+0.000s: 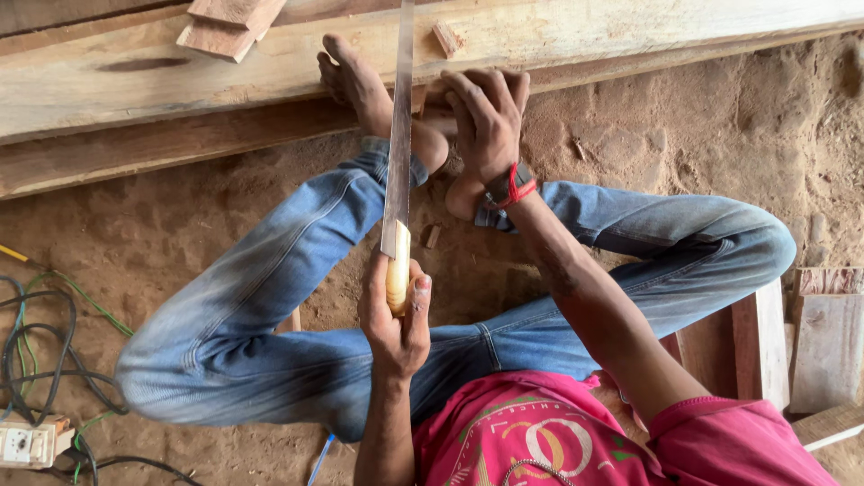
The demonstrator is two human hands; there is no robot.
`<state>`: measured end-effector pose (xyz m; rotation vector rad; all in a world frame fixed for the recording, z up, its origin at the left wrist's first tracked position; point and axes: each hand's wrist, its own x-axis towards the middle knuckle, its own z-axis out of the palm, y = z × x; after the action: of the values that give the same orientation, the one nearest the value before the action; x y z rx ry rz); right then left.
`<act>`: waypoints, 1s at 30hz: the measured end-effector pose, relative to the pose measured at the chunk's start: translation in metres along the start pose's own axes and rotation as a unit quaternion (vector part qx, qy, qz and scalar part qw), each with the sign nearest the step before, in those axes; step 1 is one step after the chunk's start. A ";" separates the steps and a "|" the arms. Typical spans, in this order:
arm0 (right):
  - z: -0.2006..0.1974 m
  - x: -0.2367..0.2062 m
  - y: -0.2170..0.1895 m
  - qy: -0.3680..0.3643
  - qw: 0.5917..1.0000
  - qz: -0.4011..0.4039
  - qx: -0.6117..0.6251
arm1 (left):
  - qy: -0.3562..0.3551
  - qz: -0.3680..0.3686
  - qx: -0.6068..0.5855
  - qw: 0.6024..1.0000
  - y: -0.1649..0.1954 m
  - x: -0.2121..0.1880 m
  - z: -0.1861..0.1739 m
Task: The person sits on the floor and uses a hand saw to cut a small rectangular block of wood. They hold the wood steady with one hand and saw with the other, producing sawdust as they work.
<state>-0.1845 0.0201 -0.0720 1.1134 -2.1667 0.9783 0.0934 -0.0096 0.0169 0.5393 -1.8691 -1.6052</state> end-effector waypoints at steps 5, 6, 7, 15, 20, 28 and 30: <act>-0.004 0.015 0.005 -0.041 0.997 0.056 0.041 | -0.008 -0.002 0.013 1.000 -0.001 0.004 0.004; -0.007 0.018 0.005 -0.048 0.995 0.069 0.052 | -0.006 0.017 0.035 0.999 -0.001 0.004 0.005; -0.009 0.020 0.005 -0.034 0.998 0.044 0.012 | -0.006 0.037 0.055 0.998 -0.001 0.005 0.006; -0.006 0.017 0.020 -0.086 0.995 0.047 0.025 | -0.042 0.025 0.064 0.997 0.007 0.008 0.017; 0.002 0.007 0.025 -0.054 0.998 0.040 0.015 | -0.041 0.000 0.078 0.996 0.009 0.011 0.023; -0.007 0.008 0.010 -0.035 0.997 0.039 0.061 | -0.043 0.006 0.089 0.995 -0.001 0.012 0.029; -0.009 0.010 0.007 -0.029 0.997 0.043 0.052 | -0.026 -0.006 0.081 0.996 -0.004 0.012 0.031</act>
<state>-0.1948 0.0251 -0.0617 1.1170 -2.2491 1.1219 0.0633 0.0045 0.0125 0.5831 -2.0515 -1.4950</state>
